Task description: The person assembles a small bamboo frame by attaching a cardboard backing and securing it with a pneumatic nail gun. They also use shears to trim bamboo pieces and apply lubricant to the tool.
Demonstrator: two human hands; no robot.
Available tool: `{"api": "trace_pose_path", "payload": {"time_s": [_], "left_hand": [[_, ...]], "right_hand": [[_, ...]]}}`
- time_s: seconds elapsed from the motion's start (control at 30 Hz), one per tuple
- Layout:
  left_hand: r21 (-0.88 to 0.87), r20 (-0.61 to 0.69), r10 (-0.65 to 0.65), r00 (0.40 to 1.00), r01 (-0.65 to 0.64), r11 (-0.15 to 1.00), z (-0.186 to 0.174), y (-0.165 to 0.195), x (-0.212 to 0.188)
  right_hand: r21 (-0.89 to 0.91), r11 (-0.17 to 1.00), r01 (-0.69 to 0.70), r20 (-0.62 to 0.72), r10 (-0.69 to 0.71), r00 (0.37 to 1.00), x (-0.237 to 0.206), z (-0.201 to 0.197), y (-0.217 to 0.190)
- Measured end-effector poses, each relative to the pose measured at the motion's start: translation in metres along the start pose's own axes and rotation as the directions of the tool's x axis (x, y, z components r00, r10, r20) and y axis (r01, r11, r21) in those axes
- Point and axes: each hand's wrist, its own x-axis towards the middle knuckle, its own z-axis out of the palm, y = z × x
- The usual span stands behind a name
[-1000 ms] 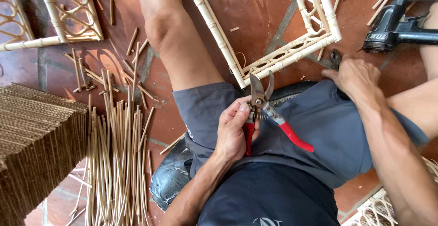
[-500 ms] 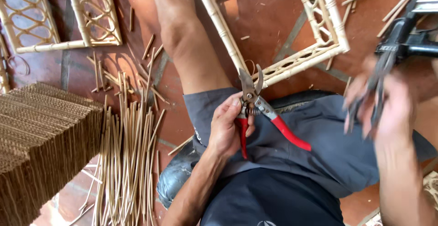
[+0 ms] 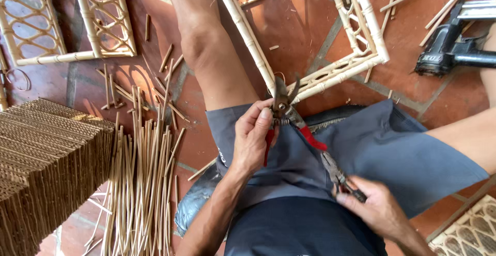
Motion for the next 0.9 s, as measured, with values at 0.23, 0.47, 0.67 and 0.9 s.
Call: {"api": "trace_pose_path", "payload": {"time_s": [0.23,0.47,0.67,0.9], "left_hand": [[0.345,0.064,0.270,0.961,-0.275,0.898,0.022,-0.003,-0.019],[0.618,0.063,0.408,0.911,-0.357,0.700,0.038,0.018,-0.028],[0.619,0.037,0.386,0.922,-0.325,0.715,0.049,0.019,-0.020],[0.595,-0.018,0.330,0.944,-0.255,0.762,0.052,0.014,-0.015]], "right_hand": [[-0.349,0.911,0.220,0.016,-0.228,0.973,0.020,-0.020,-0.084],[-0.972,0.228,0.051,-0.087,-0.554,0.828,0.033,0.001,-0.138],[-0.994,0.053,-0.096,-0.108,-0.605,0.789,0.041,0.007,-0.144],[-0.987,-0.090,-0.130,-0.062,-0.538,0.841,0.048,0.006,-0.141]]}}
